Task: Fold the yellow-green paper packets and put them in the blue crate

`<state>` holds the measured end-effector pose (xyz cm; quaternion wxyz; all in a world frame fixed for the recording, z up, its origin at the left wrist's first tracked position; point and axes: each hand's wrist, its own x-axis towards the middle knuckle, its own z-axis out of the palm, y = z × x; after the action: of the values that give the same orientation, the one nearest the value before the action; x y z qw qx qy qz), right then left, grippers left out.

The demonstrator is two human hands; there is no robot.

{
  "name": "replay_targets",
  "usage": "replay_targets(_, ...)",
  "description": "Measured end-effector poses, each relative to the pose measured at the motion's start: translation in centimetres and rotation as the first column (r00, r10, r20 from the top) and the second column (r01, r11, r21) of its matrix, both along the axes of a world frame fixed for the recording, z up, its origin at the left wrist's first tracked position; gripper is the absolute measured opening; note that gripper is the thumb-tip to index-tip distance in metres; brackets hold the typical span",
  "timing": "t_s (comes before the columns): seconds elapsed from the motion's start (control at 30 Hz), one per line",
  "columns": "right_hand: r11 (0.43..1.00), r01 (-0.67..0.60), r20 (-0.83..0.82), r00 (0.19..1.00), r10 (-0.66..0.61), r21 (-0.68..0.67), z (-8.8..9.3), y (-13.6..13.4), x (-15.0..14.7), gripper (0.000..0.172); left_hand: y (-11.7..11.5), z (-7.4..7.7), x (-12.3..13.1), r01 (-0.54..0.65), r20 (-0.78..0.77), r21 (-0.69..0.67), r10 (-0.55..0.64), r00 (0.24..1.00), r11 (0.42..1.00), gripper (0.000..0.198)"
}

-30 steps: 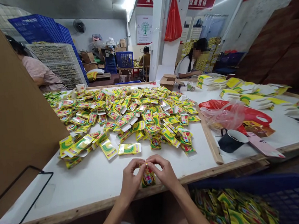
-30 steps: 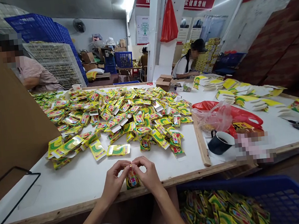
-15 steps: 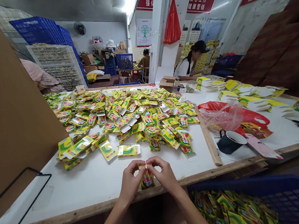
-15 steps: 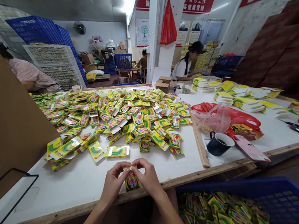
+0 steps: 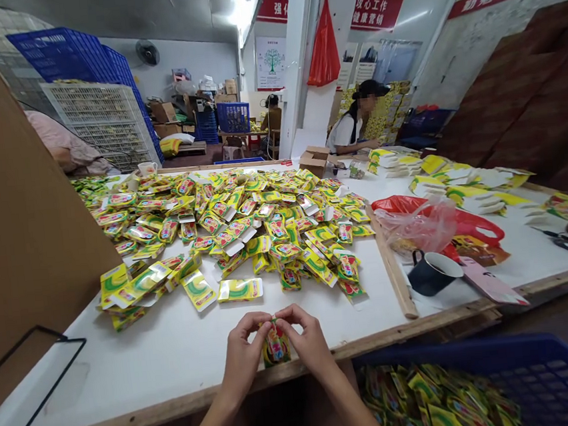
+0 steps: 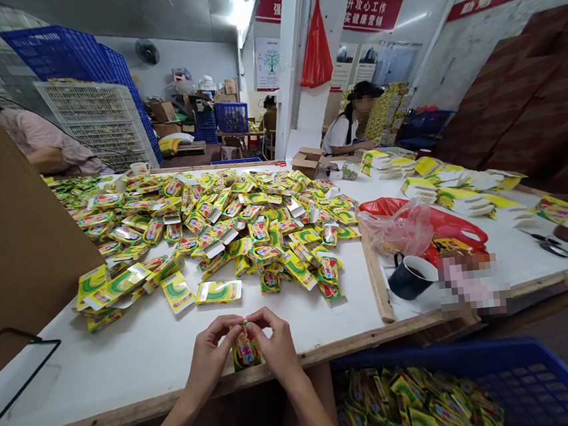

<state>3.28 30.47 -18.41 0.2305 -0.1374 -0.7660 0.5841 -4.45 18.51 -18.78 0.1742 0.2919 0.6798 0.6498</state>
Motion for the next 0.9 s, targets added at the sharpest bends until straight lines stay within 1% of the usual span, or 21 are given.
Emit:
replay_targets(0.1, 1.000, 0.029, -0.008, 1.000, -0.029, 0.001, 0.4, 0.2, 1.2, 0.014, -0.5, -0.1, -0.1, 0.023, -0.090, -0.020, -0.025, 0.996, 1.000, 0.024)
replay_targets(0.13, 0.997, 0.070, -0.007, 0.998, -0.070, 0.021, 0.8, 0.7, 1.9, 0.016, -0.6, -0.1, -0.5, 0.021, -0.125, -0.041, -0.026, 0.992, 0.999, 0.026)
replay_targets(0.2, 0.974, 0.202, 0.014, 0.979, -0.205, 0.106, 2.1, 2.5, 4.2, 0.020, -0.6, -0.1, -1.7, -0.012, -0.228, -0.113, -0.014, 0.974, 0.994, 0.033)
replay_targets(0.27, 0.906, 0.331, 0.049, 0.933, -0.356, 0.263, 3.4, 4.9, 7.1, 0.025, -0.3, -0.5, -3.6, -0.066, -0.379, -0.222, -0.024, 0.925, 0.973, 0.037)
replay_targets(0.3, 0.862, 0.362, 0.057, 0.912, -0.406, 0.354, 3.9, 6.0, 8.6, 0.026, 0.0, -0.8, -4.6, -0.093, -0.460, -0.291, -0.054, 0.886, 0.952, 0.038)
replay_targets(0.33, 0.821, 0.384, 0.056, 0.893, -0.446, 0.423, 4.2, 7.0, 9.9, 0.028, 0.3, -1.1, -5.6, -0.128, -0.523, -0.365, -0.090, 0.848, 0.922, 0.042)
replay_targets(0.37, 0.791, 0.398, 0.058, 0.878, -0.475, 0.465, 4.3, 7.8, 11.0, 0.029, 0.7, -1.4, -6.5, -0.156, -0.565, -0.443, -0.140, 0.813, 0.883, 0.047)
replay_targets(0.4, 0.779, 0.404, 0.065, 0.869, -0.491, 0.480, 4.3, 8.2, 11.7, 0.031, 1.0, -1.6, -7.1, -0.177, -0.594, -0.507, -0.193, 0.781, 0.844, 0.050)
replay_targets(0.43, 0.786, 0.402, 0.083, 0.866, -0.493, 0.469, 4.0, 8.2, 12.1, 0.033, 1.3, -1.9, -7.6, -0.190, -0.610, -0.554, -0.240, 0.756, 0.810, 0.049)
replay_targets(0.5, 0.844, 0.355, 0.145, 0.886, -0.441, 0.402, 3.2, 7.5, 11.9, 0.036, 1.7, -2.0, -8.2, -0.196, -0.627, -0.598, -0.301, 0.718, 0.777, 0.044)
replay_targets(0.53, 0.877, 0.318, 0.175, 0.901, -0.398, 0.360, 2.7, 6.8, 11.4, 0.037, 1.7, -2.0, -8.4, -0.208, -0.636, -0.599, -0.302, 0.710, 0.773, 0.044)
replay_targets(0.6, 0.929, 0.241, 0.215, 0.928, -0.305, 0.281, 1.8, 5.2, 10.1, 0.037, 1.3, -1.8, -8.8, -0.233, -0.638, -0.594, -0.274, 0.720, 0.770, 0.050)
replay_targets(0.67, 0.961, 0.167, 0.233, 0.948, -0.218, 0.220, 1.1, 3.7, 8.7, 0.036, 0.7, -1.4, -9.0, -0.234, -0.627, -0.605, -0.274, 0.730, 0.761, 0.057)
replay_targets(0.7, 0.971, 0.139, 0.237, 0.954, -0.184, 0.197, 0.8, 3.0, 8.0, 0.035, 0.4, -1.1, -9.0, -0.220, -0.617, -0.611, -0.284, 0.734, 0.760, 0.056)
replay_targets(0.73, 0.977, 0.117, 0.239, 0.958, -0.158, 0.178, 0.5, 2.4, 7.3, 0.034, 0.1, -0.9, -8.7, -0.196, -0.604, -0.607, -0.287, 0.744, 0.770, 0.055)
replay_targets(0.8, 0.983, 0.119, 0.233, 0.961, -0.149, 0.139, 0.0, 1.2, 6.0, 0.033, -0.2, -0.6, -7.3, -0.150, -0.559, -0.547, -0.226, 0.798, 0.824, 0.057)
replay_targets(0.87, 0.985, 0.153, 0.194, 0.967, -0.165, 0.075, -0.5, 0.1, 4.6, 0.032, -0.2, -0.4, -4.9, -0.098, -0.455, -0.418, -0.115, 0.883, 0.903, 0.062)
replay_targets(0.9, 0.986, 0.161, 0.162, 0.973, -0.164, 0.031, -0.7, -0.3, 3.9, 0.033, -0.1, -0.5, -3.5, -0.074, -0.403, -0.354, -0.081, 0.911, 0.932, 0.063)
